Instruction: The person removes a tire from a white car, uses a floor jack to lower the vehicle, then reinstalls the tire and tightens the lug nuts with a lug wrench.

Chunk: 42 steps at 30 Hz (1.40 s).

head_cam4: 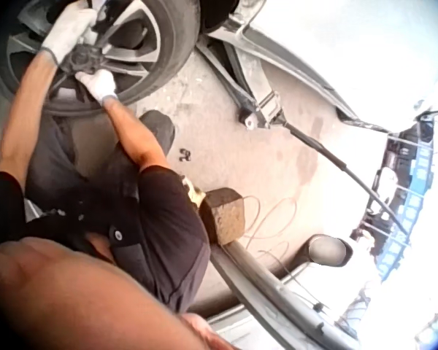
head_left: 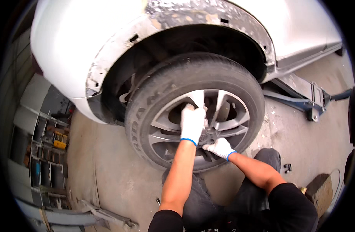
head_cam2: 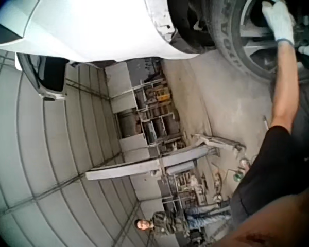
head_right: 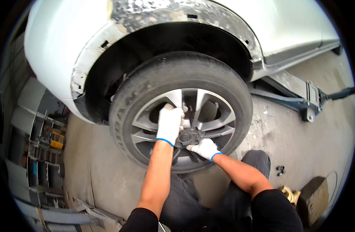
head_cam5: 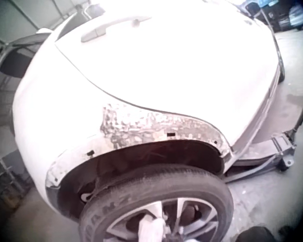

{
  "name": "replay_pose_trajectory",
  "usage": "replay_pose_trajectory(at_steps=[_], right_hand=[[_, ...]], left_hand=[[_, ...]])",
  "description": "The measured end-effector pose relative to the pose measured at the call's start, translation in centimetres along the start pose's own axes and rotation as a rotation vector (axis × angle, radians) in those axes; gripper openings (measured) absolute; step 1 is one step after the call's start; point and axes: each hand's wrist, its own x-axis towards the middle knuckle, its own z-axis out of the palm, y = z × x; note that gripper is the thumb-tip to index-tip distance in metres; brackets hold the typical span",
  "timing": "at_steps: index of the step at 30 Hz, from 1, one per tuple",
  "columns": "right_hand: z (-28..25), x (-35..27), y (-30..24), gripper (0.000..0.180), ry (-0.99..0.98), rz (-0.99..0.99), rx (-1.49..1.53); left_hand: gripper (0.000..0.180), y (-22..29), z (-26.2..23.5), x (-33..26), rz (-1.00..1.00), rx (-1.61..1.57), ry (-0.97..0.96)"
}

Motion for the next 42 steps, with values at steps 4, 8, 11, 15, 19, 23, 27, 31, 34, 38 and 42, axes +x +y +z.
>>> replay_pose_trajectory(at_steps=[4, 8, 11, 15, 19, 23, 27, 31, 34, 38, 42], right_hand=[[1.6, -0.3, -0.3, 0.079, -0.045, 0.014, 0.048], [2.1, -0.4, -0.1, 0.083, 0.040, 0.004, 0.086], [1.7, -0.9, -0.8, 0.084, 0.080, -0.047, 0.041], [2.0, 0.1, -0.8, 0.083, 0.184, -0.097, 0.018], [1.6, 3.3, -1.0, 0.081, 0.256, -0.130, -0.070], [0.9, 6.6, -1.4, 0.080, 0.322, -0.165, -0.153], [0.6, 9.9, -0.9, 0.077, 0.364, -0.186, -0.200], [2.1, 11.9, 1.3, 0.074, 0.494, -0.291, -0.207], [1.7, 11.2, 1.6, 0.076, 0.485, -0.217, -0.283], [1.1, 9.8, -0.7, 0.079, 0.328, -0.005, -0.409], [2.0, 10.7, -0.8, 0.076, 0.355, -0.039, -0.355]], left_hand=[[0.019, -2.3, -3.0, 2.1, -0.012, 0.175, -0.067], [0.005, -1.8, -2.5, 1.6, 0.042, -0.059, -0.056], [0.005, -1.5, -2.9, 1.4, 0.070, -0.090, -0.063], [0.008, -1.4, -4.1, 1.5, 0.093, -0.119, -0.055], [0.005, -0.5, -4.2, 1.2, 0.111, -0.177, 0.026], [0.018, -0.4, -5.6, 2.7, 0.111, -0.219, 0.019], [0.015, -1.8, -7.0, 5.6, 0.041, -0.190, -0.067], [0.010, -1.8, -8.6, 5.3, 0.007, -0.240, -0.157], [0.009, -2.5, -7.5, 6.4, -0.048, -0.357, -0.176], [0.007, -1.6, -8.2, 5.9, -0.117, -0.339, -0.186], [0.016, -1.8, -8.3, 6.7, -0.071, -0.336, -0.165]])
